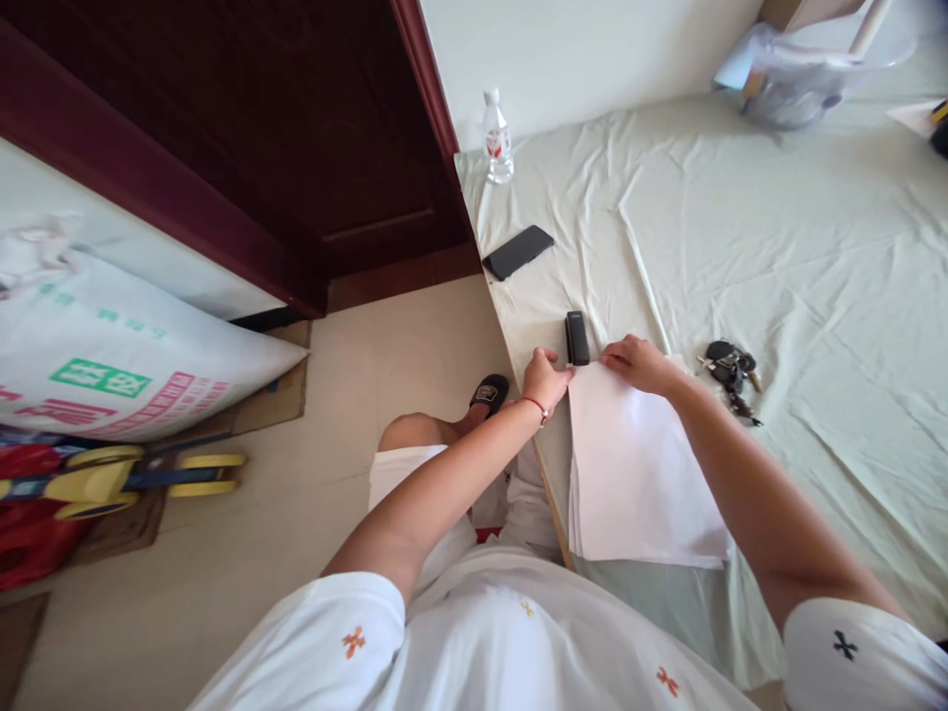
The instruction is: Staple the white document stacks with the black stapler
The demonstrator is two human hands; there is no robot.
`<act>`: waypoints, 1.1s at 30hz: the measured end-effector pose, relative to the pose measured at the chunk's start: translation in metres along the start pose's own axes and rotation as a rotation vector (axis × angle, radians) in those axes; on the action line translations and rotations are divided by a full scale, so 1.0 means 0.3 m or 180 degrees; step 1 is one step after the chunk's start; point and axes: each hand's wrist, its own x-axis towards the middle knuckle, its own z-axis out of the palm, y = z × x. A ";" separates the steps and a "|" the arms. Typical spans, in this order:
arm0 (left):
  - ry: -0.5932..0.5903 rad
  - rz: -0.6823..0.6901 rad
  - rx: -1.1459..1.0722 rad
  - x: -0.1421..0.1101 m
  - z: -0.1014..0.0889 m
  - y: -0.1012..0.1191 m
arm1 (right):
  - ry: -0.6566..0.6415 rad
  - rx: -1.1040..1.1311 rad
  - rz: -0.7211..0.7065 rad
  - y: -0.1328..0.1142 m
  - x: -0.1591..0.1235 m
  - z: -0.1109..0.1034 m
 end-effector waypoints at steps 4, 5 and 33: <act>-0.0022 0.0714 0.0661 -0.022 -0.031 0.008 | 0.0035 -0.0038 -0.0044 0.019 0.009 0.004; 0.0009 0.0973 0.0854 -0.028 -0.038 0.006 | 0.0045 -0.0025 -0.0067 0.024 0.010 0.004; -0.0395 0.1685 0.0421 -0.195 -0.097 -0.147 | 0.0502 0.0096 0.0103 -0.065 -0.194 0.007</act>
